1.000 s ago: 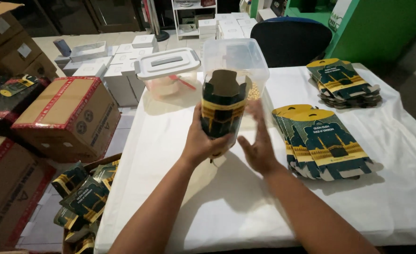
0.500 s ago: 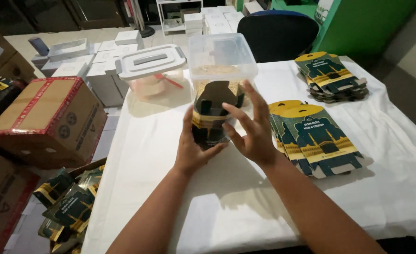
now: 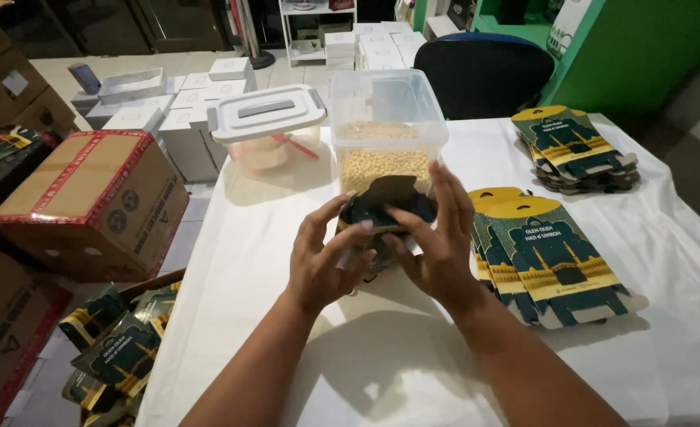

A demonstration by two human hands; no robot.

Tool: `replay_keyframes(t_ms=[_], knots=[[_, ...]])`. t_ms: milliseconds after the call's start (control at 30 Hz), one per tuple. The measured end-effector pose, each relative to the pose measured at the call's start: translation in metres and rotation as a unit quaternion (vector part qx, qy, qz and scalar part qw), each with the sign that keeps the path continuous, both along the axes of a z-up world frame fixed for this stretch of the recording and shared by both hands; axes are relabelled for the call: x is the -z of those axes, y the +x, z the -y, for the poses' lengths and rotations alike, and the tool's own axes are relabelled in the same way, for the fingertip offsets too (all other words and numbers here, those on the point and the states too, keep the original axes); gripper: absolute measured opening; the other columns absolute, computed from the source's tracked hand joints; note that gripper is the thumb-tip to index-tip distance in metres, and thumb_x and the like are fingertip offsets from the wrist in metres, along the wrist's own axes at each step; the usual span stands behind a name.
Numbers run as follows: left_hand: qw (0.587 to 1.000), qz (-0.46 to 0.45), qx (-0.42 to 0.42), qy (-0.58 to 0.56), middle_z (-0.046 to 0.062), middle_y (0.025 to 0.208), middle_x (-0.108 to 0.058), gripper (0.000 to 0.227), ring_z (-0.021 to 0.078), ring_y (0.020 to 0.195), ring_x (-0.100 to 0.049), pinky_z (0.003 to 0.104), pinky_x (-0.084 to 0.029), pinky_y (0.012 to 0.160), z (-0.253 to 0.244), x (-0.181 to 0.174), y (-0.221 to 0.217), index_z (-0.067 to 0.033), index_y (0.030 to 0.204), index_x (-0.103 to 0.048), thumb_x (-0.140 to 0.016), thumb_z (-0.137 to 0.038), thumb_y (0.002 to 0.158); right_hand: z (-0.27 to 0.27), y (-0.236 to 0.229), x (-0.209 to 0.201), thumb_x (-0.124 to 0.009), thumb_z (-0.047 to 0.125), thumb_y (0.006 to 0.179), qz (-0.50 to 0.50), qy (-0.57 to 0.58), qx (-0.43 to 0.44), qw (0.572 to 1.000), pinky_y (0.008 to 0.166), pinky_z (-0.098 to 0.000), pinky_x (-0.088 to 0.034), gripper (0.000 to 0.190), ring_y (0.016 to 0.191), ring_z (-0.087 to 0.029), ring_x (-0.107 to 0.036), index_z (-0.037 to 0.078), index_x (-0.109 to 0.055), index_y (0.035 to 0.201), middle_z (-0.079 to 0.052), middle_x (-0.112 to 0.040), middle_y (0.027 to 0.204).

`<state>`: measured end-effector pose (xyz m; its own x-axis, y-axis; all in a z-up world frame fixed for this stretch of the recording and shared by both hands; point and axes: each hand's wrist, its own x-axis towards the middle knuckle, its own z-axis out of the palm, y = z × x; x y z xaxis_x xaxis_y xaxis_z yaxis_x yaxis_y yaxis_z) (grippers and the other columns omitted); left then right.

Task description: Assembling flat-packed cardboard packaging boxes by folding and interlocking tabs.

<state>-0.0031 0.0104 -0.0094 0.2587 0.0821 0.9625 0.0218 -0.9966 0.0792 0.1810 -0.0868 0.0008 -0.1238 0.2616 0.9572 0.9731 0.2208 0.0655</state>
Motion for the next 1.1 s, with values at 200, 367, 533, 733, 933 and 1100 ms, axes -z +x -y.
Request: replay_keyframes(t_ms=[200,367,533,733,933,1100], knots=[[0.999,0.028,-0.034,-0.005,0.018,0.135,-0.059,0.024,0.0341,0.110,-0.066,0.044,-0.056,0.093,0.001,-0.006,-0.002,-0.0257,0.116,-0.076,-0.067,-0.030,0.094,0.002,-0.004,0.007,-0.064,0.048,0.099,0.034,0.021,-0.008,0.999,0.119,-0.0601,-0.031,0.032,0.146,-0.050,-0.037,0.029,-0.079,0.120,-0.026,-0.044,0.156],[0.998,0.048,-0.005,-0.028,0.019,0.136,-0.060,0.019,0.0354,0.117,-0.065,0.043,-0.055,0.093,0.004,-0.008,-0.007,-0.0234,0.109,-0.078,-0.063,-0.025,0.096,0.004,0.012,0.015,-0.067,0.049,0.095,0.028,0.054,0.007,0.998,0.119,-0.0614,-0.029,0.029,0.147,-0.051,-0.034,0.030,-0.081,0.112,-0.027,-0.040,0.158],[0.998,0.052,0.001,-0.042,0.019,0.137,-0.059,0.019,0.0371,0.120,-0.063,0.044,-0.054,0.095,0.006,-0.010,-0.009,-0.0233,0.107,-0.078,-0.065,-0.021,0.094,0.015,0.005,0.002,-0.061,0.042,0.101,-0.007,0.035,-0.021,0.999,0.110,-0.0558,-0.040,0.028,0.131,-0.046,-0.051,0.025,-0.079,0.113,-0.025,-0.050,0.146],[0.995,0.038,-0.066,-0.070,0.024,0.157,-0.037,0.030,0.0460,0.145,-0.040,0.056,-0.037,0.115,0.010,-0.020,-0.007,-0.0227,0.121,-0.072,-0.069,-0.032,0.093,0.018,-0.003,0.002,-0.041,0.011,0.097,-0.090,-0.060,-0.138,0.984,0.098,-0.0451,-0.050,0.047,0.108,-0.035,-0.057,0.016,-0.073,0.132,-0.019,-0.054,0.132],[0.996,0.015,-0.063,-0.060,0.028,0.164,-0.027,0.041,0.0493,0.154,-0.023,0.060,-0.023,0.123,0.013,-0.014,0.000,-0.0240,0.141,-0.064,-0.057,-0.018,0.101,0.014,-0.007,0.007,-0.058,0.009,0.097,-0.036,-0.009,-0.205,0.978,0.085,-0.0470,-0.055,0.046,0.102,-0.038,-0.064,-0.001,-0.052,0.142,-0.026,-0.061,0.121],[0.994,0.021,0.094,-0.048,0.025,0.145,-0.055,0.031,0.0473,0.137,-0.053,0.058,-0.044,0.116,0.031,-0.018,0.002,-0.0162,0.122,-0.074,-0.067,-0.019,0.092,0.013,-0.013,0.019,-0.085,0.027,0.083,-0.030,0.046,-0.191,0.980,0.078,-0.0459,-0.055,0.075,0.084,-0.027,-0.062,-0.002,-0.048,0.141,-0.019,-0.065,0.108]])
